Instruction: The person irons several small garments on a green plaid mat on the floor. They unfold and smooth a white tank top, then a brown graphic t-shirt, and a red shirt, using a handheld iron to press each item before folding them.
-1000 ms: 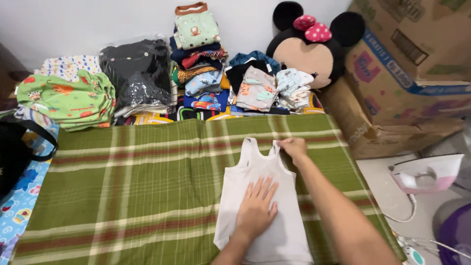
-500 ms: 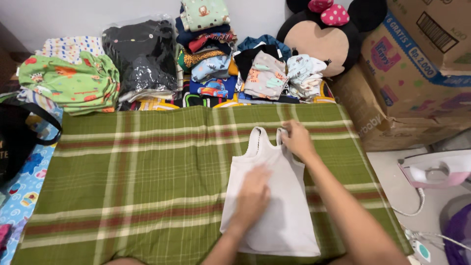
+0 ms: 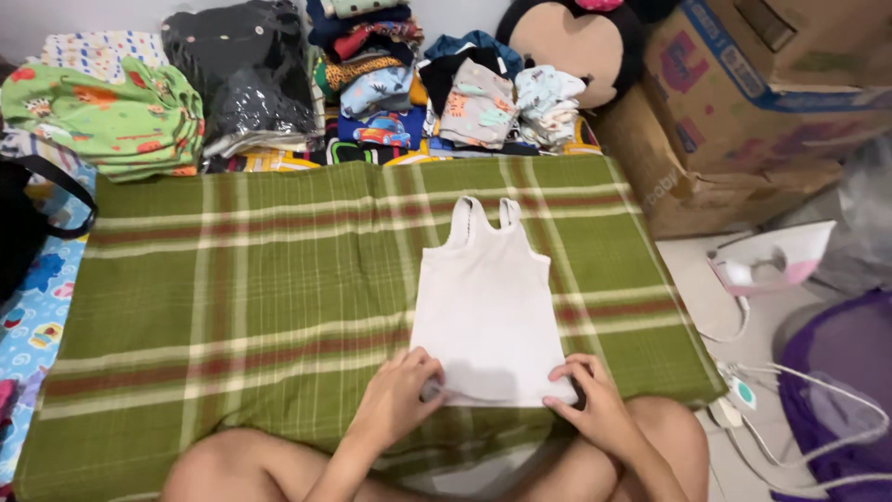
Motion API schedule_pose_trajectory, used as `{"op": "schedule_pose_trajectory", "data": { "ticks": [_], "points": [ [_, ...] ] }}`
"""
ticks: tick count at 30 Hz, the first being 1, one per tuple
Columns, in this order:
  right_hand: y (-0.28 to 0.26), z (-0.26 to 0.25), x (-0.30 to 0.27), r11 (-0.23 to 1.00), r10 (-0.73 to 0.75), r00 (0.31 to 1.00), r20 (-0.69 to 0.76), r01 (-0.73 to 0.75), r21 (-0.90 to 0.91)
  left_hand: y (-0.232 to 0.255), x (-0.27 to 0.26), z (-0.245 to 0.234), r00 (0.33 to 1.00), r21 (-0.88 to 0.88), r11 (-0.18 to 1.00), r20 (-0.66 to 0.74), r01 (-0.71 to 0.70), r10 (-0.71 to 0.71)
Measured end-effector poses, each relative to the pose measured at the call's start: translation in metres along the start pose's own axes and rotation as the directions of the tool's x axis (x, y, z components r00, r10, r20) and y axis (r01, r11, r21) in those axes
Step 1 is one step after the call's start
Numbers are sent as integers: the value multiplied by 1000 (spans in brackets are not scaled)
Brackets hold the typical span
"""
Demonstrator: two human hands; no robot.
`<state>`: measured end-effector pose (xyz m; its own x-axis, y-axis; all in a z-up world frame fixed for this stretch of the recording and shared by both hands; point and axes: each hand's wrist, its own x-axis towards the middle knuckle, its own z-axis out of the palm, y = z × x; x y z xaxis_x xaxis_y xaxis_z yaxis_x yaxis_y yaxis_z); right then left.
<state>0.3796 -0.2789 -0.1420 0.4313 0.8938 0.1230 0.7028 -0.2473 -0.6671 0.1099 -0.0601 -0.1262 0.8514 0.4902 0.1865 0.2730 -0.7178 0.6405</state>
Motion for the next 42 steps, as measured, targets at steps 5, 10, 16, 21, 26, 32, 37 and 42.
{"op": "schedule_pose_trajectory", "data": {
  "ticks": [5, 10, 16, 21, 26, 32, 37, 42],
  "points": [
    [13, -2, -7, 998, -55, 995, -83, 53, -35, -10, -7, 21, 983, -106, 978, -29, 177, -181],
    [9, -2, 4, 990, 144, 983, -117, -141, 29, -10, 0, 18, 965, -23, 991, -228, 130, -132],
    [-52, -100, 54, 973, 201, 950, -239, -221, -62, 33, 55, -94, 903, -188, 902, -118, 388, -413],
    [-114, -212, 97, 971, -22, 988, -150, 57, 230, 82, 102, -198, 926, -564, 801, -158, 201, -343],
    [-151, -263, 175, 995, 95, 995, -32, -94, 34, 104, 176, -241, 951, -746, 663, -159, 60, -265],
    [-179, -286, 215, 998, -40, 946, -320, 22, -59, 119, 245, -255, 941, -740, 654, -313, -157, -128],
    [-176, -286, 192, 961, -274, 816, -509, 212, -177, 104, 254, -229, 863, -566, 760, -504, -319, -13],
    [-92, -205, 144, 961, -272, 820, -503, 206, -184, 30, 197, -105, 779, -182, 968, -626, -174, 22]
  ]
}}
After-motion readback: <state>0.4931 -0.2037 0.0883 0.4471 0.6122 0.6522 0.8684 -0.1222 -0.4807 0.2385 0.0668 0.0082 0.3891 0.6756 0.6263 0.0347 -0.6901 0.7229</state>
